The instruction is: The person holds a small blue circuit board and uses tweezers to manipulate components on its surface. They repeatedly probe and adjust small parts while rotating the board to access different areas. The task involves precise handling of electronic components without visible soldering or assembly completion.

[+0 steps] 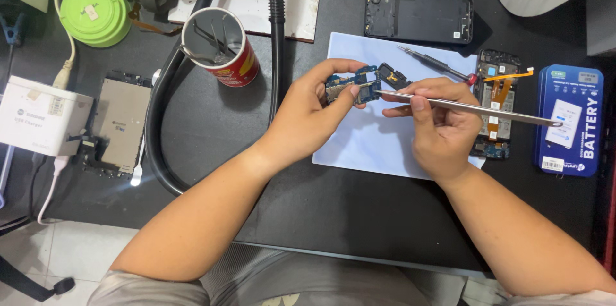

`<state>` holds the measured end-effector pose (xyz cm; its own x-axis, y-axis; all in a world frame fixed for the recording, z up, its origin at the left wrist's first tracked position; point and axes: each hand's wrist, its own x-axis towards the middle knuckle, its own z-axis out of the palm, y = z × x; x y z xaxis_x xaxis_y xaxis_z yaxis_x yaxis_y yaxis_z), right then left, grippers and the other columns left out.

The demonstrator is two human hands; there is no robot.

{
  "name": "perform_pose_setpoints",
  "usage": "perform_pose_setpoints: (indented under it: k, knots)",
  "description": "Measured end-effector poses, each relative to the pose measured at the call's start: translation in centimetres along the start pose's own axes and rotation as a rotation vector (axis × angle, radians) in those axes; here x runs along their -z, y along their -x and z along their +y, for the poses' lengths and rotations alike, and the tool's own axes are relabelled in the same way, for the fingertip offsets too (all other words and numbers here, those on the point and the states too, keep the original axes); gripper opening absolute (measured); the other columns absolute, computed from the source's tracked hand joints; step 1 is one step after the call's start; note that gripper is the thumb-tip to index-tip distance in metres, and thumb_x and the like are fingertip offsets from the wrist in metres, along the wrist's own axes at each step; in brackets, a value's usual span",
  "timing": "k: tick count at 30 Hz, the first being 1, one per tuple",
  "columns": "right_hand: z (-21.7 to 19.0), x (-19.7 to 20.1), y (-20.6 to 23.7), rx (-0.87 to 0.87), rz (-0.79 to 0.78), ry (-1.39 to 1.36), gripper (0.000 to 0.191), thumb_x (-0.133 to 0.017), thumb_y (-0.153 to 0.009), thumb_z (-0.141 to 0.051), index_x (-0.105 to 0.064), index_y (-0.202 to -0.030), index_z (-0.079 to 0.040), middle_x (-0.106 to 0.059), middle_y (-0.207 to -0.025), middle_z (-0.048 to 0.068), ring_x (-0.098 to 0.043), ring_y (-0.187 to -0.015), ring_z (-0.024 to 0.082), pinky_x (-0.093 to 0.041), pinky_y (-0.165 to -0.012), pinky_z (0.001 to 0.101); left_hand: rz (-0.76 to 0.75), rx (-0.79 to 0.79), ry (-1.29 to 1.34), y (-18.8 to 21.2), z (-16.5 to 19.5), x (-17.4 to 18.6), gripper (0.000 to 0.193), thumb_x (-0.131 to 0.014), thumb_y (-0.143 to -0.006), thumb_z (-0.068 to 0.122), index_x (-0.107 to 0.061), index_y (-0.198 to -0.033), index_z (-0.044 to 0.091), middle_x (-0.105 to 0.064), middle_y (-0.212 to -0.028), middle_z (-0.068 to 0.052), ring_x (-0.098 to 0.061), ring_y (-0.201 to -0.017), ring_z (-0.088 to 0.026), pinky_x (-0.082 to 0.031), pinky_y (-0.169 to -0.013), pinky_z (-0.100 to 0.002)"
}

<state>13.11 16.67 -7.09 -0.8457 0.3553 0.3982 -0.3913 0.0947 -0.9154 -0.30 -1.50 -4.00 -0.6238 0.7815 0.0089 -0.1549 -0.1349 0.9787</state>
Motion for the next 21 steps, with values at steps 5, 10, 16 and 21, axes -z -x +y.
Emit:
perform_pose_setpoints:
  k: [5,10,16,21]
  knots:
    - [0.05,0.04,0.03,0.014,-0.003,0.007,0.012,-0.056,-0.115,-0.005,-0.048,-0.124,-0.003,-0.063,-0.115,0.017,-0.074,-0.107,0.031,-0.070,-0.084,0.0397,0.002,0.011,-0.055,0.04,0.17,-0.05,0.030,-0.059,-0.105,0.007,-0.058,-0.134,-0.002,-0.072,-0.113,-0.008,-0.071,-0.102,-0.010,-0.057,-0.088,-0.025]
    - [0.18,0.16,0.13,0.038,-0.005,0.016,0.014,-0.056,-0.115,-0.007,-0.047,-0.125,-0.003,-0.062,-0.115,0.017,-0.074,-0.106,0.031,-0.070,-0.084,0.0400,0.017,0.034,-0.093,0.08,0.04,0.02,0.030,-0.060,-0.105,0.007,-0.058,-0.134,0.000,-0.074,-0.106,-0.009,-0.068,-0.093,-0.008,-0.052,-0.077,-0.023]
    - [0.25,0.18,0.37,0.081,0.045,0.027,0.019,-0.056,-0.116,-0.009,-0.044,-0.130,-0.004,-0.060,-0.119,0.017,-0.073,-0.110,0.030,-0.070,-0.088,0.0415,-0.007,0.000,-0.005,0.24,-0.09,0.02,0.033,-0.067,-0.100,0.001,-0.051,-0.128,0.003,-0.069,-0.103,-0.005,-0.068,-0.095,-0.008,-0.055,-0.081,-0.023]
    - [0.36,0.19,0.24,0.100,0.045,0.052,0.020,-0.055,-0.116,-0.009,-0.042,-0.130,-0.004,-0.058,-0.121,0.017,-0.073,-0.112,0.030,-0.071,-0.087,0.0420,-0.020,-0.012,-0.040,0.25,0.17,-0.01,0.032,-0.068,-0.099,0.001,-0.054,-0.128,0.003,-0.067,-0.106,-0.003,-0.069,-0.096,-0.007,-0.057,-0.081,-0.023]
